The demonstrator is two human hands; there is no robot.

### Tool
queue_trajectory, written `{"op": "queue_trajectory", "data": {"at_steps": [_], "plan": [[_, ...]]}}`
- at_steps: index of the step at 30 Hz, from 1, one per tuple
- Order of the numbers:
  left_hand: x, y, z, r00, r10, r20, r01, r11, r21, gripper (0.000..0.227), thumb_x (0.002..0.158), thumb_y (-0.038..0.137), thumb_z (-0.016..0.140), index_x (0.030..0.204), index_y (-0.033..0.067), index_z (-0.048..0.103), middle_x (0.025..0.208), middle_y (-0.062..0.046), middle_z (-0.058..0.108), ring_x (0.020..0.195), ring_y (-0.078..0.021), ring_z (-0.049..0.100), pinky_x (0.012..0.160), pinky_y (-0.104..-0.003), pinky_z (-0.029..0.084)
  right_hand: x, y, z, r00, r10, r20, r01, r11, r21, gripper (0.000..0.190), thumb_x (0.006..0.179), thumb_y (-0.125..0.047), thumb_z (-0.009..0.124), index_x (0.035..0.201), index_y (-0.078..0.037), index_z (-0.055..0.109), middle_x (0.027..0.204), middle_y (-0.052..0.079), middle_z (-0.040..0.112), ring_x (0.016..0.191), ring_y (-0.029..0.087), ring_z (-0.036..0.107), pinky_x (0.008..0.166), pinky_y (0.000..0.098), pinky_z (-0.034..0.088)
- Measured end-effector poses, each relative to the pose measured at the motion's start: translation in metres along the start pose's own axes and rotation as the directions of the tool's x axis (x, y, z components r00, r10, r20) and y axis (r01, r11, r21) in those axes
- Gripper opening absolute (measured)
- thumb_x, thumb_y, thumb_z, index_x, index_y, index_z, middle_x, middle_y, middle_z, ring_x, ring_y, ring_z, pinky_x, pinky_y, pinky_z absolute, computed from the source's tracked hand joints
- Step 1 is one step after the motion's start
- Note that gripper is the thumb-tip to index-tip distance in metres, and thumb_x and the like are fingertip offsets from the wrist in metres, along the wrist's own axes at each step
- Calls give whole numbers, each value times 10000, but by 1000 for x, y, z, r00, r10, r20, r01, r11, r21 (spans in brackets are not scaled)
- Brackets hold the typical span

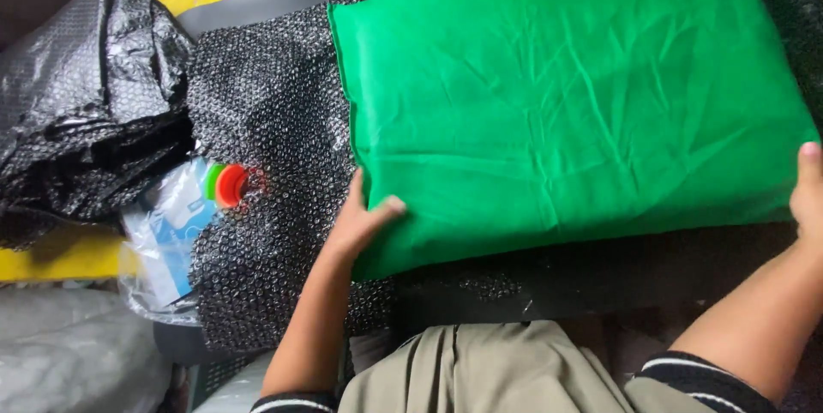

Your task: Wrapping a green bag in black bubble wrap and securing it with adhesive tape.

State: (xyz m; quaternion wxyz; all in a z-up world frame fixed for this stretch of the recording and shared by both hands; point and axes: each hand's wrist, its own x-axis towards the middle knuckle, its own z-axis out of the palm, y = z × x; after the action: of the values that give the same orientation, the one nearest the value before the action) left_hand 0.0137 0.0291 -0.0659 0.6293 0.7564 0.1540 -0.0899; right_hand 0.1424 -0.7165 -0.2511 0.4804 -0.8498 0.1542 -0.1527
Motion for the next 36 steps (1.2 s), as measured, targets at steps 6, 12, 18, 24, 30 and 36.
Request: {"op": "queue_trajectory", "data": {"at_steps": [6,12,18,24,30,36], "plan": [[-16,11,-4,937,346,46,-340,935,-102,715,686,101,869,1300,-34,529,1052,-194,737,810,-267,749,681,-341,651,-46,-130,15,790,-572,-220,442,781,-441,341,1402,-134,534,1377,152,716,1092,271,746,829,378,674,765,452,546],[-26,5,-46,960,278,6,-276,954,-116,717,721,80,838,1352,-15,511,1112,-172,719,881,-241,720,758,-339,629,-39,-154,38,852,-486,-192,399,842,-363,420,1411,-268,517,1363,113,685,1139,268,743,857,378,693,765,473,546],[-41,-28,-49,896,404,-183,-331,884,331,925,814,239,771,1557,-23,286,1523,-296,454,1366,-434,507,1062,-524,468,-63,-151,86,653,-707,-272,389,622,-679,195,1167,-91,744,1090,56,848,890,185,784,647,322,667,658,386,553],[-113,-57,-103,557,613,-560,-125,729,673,547,885,121,765,1358,-33,539,1459,-276,511,1376,-432,473,1157,-540,389,-115,-244,87,615,-760,-212,515,590,-622,460,931,142,819,1362,119,661,1253,310,697,1083,477,614,943,524,450],[-152,-124,-134,576,377,-725,208,790,576,875,882,271,790,1518,-116,330,1456,-372,431,1299,-530,455,1062,-580,380,-228,-367,151,504,-858,95,793,417,-444,541,997,-476,677,1221,15,701,1387,231,517,1251,435,469,1076,579,375],[-160,-142,-149,569,458,-683,-101,863,495,454,966,-69,770,1369,-168,586,1213,-287,675,1014,-320,651,907,-380,521,-240,-317,193,618,-734,282,770,493,-405,461,884,-406,819,1332,-333,737,1519,51,572,1381,370,451,1148,691,36]]}}
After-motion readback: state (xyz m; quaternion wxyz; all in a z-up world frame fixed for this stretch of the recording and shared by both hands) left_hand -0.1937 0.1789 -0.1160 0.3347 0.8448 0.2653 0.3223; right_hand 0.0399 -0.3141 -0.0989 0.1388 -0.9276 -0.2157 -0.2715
